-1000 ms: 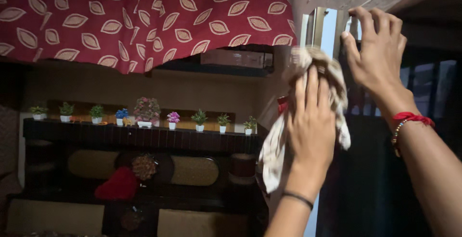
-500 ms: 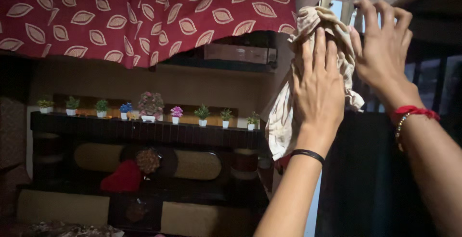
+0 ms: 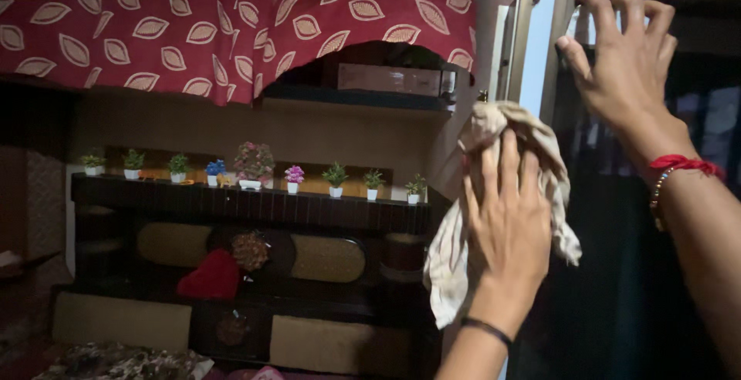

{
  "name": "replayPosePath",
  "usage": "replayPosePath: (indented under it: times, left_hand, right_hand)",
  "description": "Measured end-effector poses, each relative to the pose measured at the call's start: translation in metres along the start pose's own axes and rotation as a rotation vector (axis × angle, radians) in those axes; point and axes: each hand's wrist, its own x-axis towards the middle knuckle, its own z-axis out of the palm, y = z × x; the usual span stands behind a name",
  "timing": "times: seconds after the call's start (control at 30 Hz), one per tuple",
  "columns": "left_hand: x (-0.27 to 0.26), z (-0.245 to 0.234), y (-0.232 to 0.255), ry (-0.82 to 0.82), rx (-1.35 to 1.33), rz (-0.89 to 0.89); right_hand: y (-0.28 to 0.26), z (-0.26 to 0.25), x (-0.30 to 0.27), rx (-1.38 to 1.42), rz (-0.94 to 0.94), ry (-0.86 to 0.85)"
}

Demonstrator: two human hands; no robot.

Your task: The person wipes a glass pane of a door using a cloth, moving the cloth across the surface in circular and vertical motions.

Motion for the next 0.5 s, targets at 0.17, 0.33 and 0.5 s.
replayPosePath:
  times: [0.17,0.33,0.5]
  left_hand:
    - [0.020,-0.005,0.006,0.046,0.054,0.067]
    - [-0.003,0.013,-0.001,-0.035,0.331,0.294]
    - [-0.046,0.045,0.008,-0.132,0.799,0.556]
  right_hand:
    - [0.009,-0.003,0.003,-0.011,-0.043,-0.025]
    - [0.012,-0.003,0.008,-0.041,-0.103,0.012]
    - [0.017,0.008,0.002,-0.060,-0.085,-0.057]
